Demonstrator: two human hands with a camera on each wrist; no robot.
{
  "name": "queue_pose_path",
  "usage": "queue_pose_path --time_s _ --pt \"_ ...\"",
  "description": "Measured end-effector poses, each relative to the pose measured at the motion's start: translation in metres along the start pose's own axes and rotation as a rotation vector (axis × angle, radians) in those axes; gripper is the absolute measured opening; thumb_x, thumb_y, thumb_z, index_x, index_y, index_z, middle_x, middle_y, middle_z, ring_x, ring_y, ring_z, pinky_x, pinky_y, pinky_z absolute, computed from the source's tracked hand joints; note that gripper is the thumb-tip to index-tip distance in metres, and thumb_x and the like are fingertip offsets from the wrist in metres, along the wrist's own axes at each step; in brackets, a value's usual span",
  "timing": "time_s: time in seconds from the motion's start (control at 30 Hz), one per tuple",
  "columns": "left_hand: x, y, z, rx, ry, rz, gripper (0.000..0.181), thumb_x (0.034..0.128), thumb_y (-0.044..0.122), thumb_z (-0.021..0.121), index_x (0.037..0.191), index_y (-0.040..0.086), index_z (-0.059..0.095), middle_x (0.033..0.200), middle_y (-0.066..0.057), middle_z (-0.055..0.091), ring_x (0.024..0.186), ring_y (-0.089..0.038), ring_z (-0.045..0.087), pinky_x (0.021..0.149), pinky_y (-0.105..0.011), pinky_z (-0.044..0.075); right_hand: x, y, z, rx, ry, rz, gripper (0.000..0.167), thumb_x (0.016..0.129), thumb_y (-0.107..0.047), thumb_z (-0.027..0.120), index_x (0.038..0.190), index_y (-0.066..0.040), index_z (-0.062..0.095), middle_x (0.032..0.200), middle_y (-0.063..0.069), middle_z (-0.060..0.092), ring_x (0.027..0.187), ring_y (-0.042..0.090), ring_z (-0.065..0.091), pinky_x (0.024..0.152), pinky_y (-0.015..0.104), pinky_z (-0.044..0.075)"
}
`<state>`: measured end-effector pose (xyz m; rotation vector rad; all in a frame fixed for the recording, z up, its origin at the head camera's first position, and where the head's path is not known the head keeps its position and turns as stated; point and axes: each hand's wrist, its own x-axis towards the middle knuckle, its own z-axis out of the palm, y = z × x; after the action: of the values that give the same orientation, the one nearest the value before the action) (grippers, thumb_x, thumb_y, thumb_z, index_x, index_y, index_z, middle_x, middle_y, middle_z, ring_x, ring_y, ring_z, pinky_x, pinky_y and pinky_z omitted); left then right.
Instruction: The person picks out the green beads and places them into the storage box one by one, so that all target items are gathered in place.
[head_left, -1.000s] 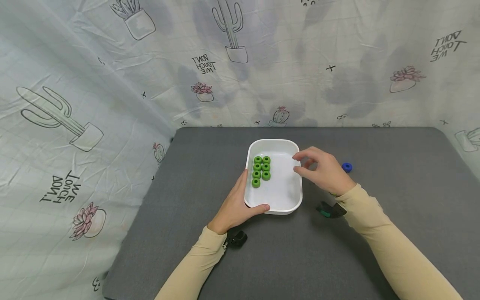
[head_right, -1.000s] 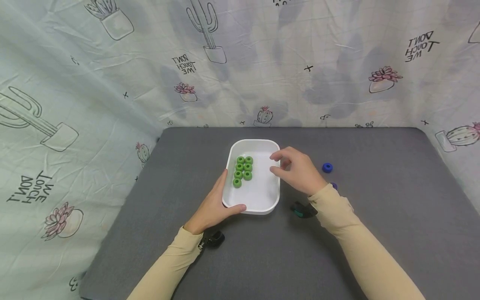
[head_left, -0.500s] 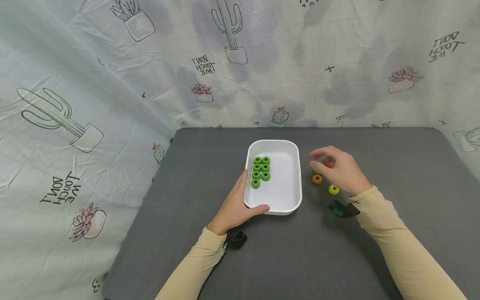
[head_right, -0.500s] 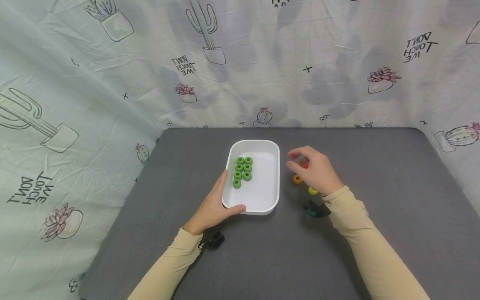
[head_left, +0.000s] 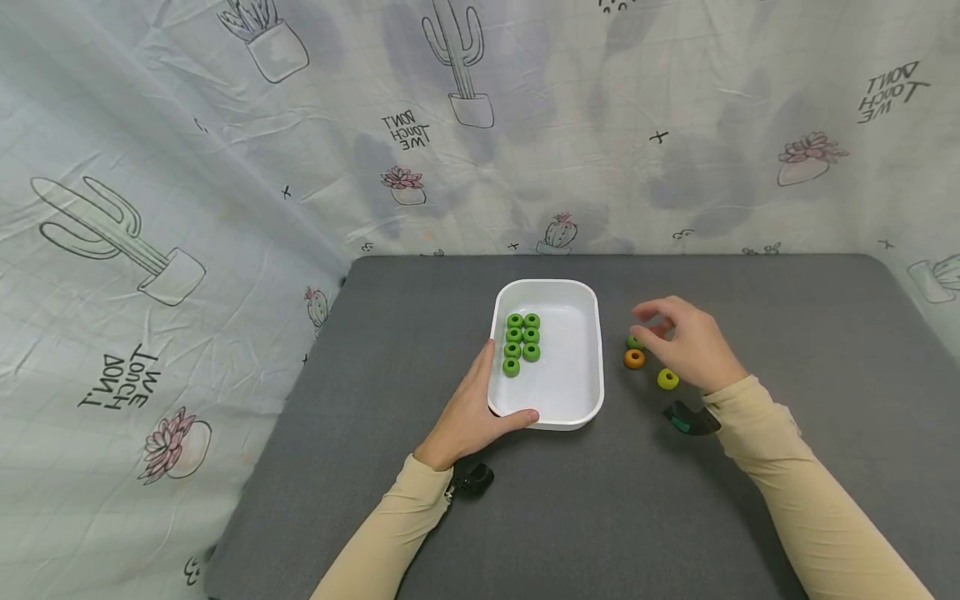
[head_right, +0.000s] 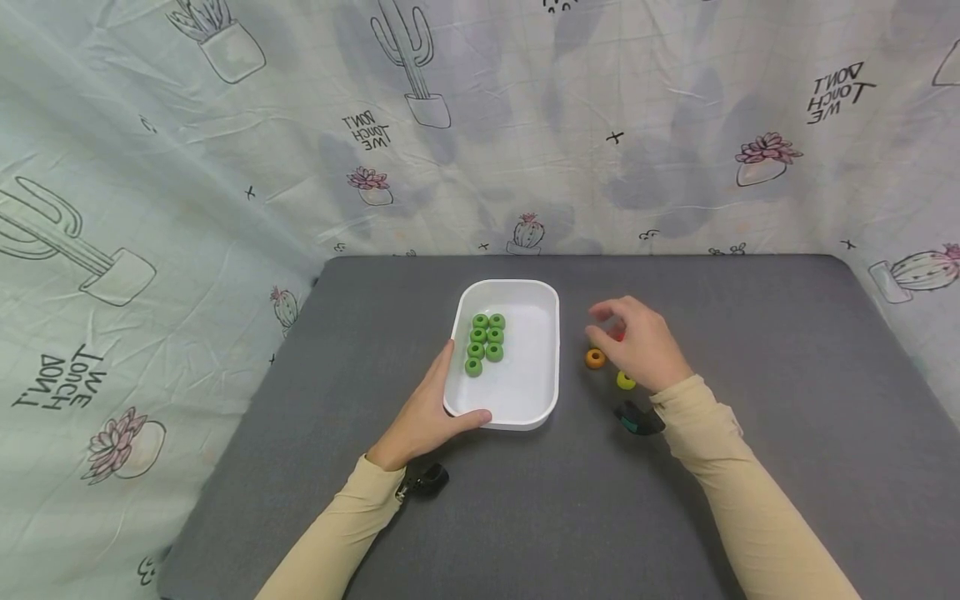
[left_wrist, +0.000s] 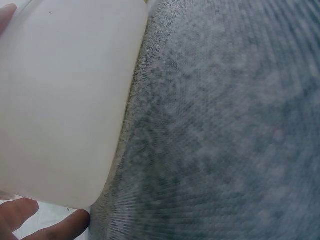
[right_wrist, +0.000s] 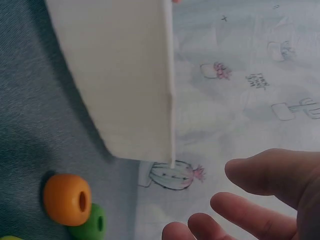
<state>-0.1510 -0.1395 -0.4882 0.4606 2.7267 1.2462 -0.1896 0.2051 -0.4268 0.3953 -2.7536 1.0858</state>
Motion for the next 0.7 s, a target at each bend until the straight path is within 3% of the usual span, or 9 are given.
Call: queue_pose_path --time_s 0.2,0.4,0.53,0.7 --pt "0.000 -0.001 0.000 0.004 0.001 -0.001 0.128 0.0793 0.072 0.078 0.168 0.029 -0.004 0.176 0.007 0.005 0.160 -0.019 0.019 0.121 -0.055 0.033 0.002 0.011 0.007 -0.020 -0.045 0.038 0.034 0.101 -0.024 0.071 0.128 -0.003 0.070 0.117 0.018 0.069 0.094 0.030 0.065 0.073 0.041 0.049" --pt "0.001 0.000 0.000 0.007 0.002 0.004 0.128 0.0799 0.071 0.078 0.168 0.028 -0.004 0.175 0.010 0.004 0.160 -0.017 0.019 0.122 -0.055 0.032 0.002 0.019 0.014 -0.027 -0.102 0.086 0.038 0.101 -0.024 0.069 0.131 0.001 0.067 0.119 0.022 0.067 0.098 0.035 0.065 0.082 0.051 0.052" --pt "0.001 0.000 0.000 0.009 0.002 0.010 0.128 0.0798 0.071 0.078 0.169 0.028 -0.003 0.174 0.015 0.003 0.159 -0.014 0.018 0.122 -0.053 0.032 0.002 0.020 0.016 -0.045 -0.122 0.095 0.038 0.101 -0.022 0.069 0.130 0.002 0.068 0.114 0.022 0.066 0.094 0.033 0.064 0.080 0.048 0.051" --pt "0.002 0.000 0.000 0.013 0.000 0.005 0.128 0.0796 0.072 0.077 0.168 0.028 -0.003 0.174 0.014 0.002 0.160 -0.014 0.017 0.123 -0.053 0.031 0.004 0.023 0.020 -0.044 -0.151 0.090 0.041 0.100 -0.021 0.069 0.132 0.005 0.066 0.118 0.025 0.066 0.095 0.034 0.065 0.081 0.050 0.054"
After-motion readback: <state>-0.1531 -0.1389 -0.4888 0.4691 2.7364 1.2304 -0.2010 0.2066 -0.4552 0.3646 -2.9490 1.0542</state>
